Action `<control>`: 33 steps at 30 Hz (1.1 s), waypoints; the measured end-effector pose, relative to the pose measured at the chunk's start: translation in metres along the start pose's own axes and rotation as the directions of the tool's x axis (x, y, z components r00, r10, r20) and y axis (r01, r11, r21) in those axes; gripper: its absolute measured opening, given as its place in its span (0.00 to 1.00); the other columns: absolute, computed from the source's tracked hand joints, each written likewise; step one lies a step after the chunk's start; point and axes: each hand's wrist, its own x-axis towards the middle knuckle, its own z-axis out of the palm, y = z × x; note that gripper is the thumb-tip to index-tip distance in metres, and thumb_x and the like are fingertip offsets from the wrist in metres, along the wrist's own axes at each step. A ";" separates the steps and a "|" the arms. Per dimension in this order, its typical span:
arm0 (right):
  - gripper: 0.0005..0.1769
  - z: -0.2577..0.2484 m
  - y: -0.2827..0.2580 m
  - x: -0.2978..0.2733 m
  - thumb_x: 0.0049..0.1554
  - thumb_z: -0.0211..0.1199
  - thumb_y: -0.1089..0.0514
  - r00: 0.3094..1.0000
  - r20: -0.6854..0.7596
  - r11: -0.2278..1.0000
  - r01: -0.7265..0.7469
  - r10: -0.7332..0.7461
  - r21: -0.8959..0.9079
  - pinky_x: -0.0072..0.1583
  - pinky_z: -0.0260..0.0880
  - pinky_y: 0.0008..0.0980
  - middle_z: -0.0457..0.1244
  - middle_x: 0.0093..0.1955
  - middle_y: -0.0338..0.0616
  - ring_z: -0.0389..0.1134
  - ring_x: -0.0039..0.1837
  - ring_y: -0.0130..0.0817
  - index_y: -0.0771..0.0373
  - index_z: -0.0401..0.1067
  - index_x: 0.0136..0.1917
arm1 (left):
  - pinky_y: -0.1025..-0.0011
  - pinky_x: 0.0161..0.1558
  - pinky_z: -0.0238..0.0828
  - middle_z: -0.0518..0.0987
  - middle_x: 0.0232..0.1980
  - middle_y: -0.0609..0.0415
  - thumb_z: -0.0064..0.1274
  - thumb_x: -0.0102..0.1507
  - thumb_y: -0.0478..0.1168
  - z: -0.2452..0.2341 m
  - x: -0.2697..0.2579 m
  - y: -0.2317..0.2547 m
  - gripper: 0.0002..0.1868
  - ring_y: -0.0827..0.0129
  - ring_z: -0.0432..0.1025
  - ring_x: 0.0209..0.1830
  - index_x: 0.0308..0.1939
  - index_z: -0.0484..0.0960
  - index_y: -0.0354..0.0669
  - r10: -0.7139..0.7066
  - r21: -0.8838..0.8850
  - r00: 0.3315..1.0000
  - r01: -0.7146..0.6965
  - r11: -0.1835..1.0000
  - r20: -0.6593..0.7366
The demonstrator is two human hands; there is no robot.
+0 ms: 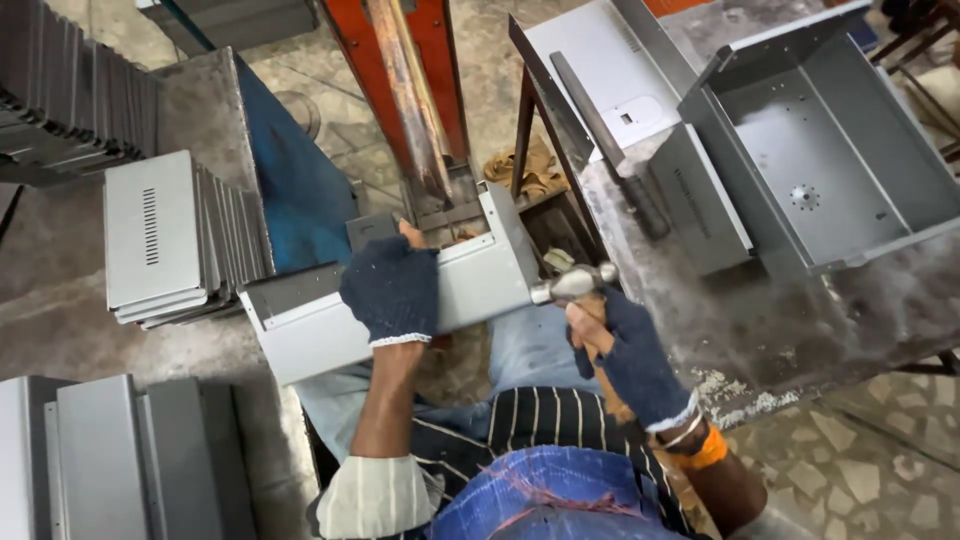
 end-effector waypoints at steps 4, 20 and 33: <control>0.19 -0.001 -0.019 0.001 0.61 0.58 0.51 0.985 -0.044 0.950 -0.148 0.166 0.274 0.30 0.66 0.29 0.63 0.32 0.40 0.64 0.29 0.28 0.69 0.73 0.55 | 0.51 0.31 0.68 0.76 0.24 0.38 0.53 0.66 0.49 -0.011 0.003 0.007 0.24 0.42 0.72 0.24 0.21 0.84 0.36 -0.012 -0.130 0.997 0.022 0.991 0.076; 0.18 -0.053 -0.027 0.110 0.59 0.62 0.53 0.990 -0.069 0.911 -0.144 0.127 -0.385 0.43 0.69 0.35 0.67 0.44 0.45 0.67 0.42 0.33 0.63 0.70 0.60 | 0.57 0.28 0.61 0.73 0.19 0.42 0.55 0.68 0.52 0.006 -0.018 -0.046 0.27 0.55 0.69 0.19 0.22 0.83 0.35 -0.159 -0.287 0.972 0.204 0.936 0.174; 0.32 -0.114 0.043 0.259 0.54 0.68 0.56 0.986 -0.121 0.381 -0.070 -0.113 -0.922 0.62 0.66 0.53 0.63 0.62 0.67 0.66 0.63 0.65 0.64 0.64 0.69 | 0.73 0.25 0.63 0.76 0.26 0.59 0.61 0.66 0.43 0.065 -0.046 -0.106 0.18 0.78 0.67 0.25 0.26 0.74 0.41 -0.442 -0.855 0.836 0.460 0.240 0.326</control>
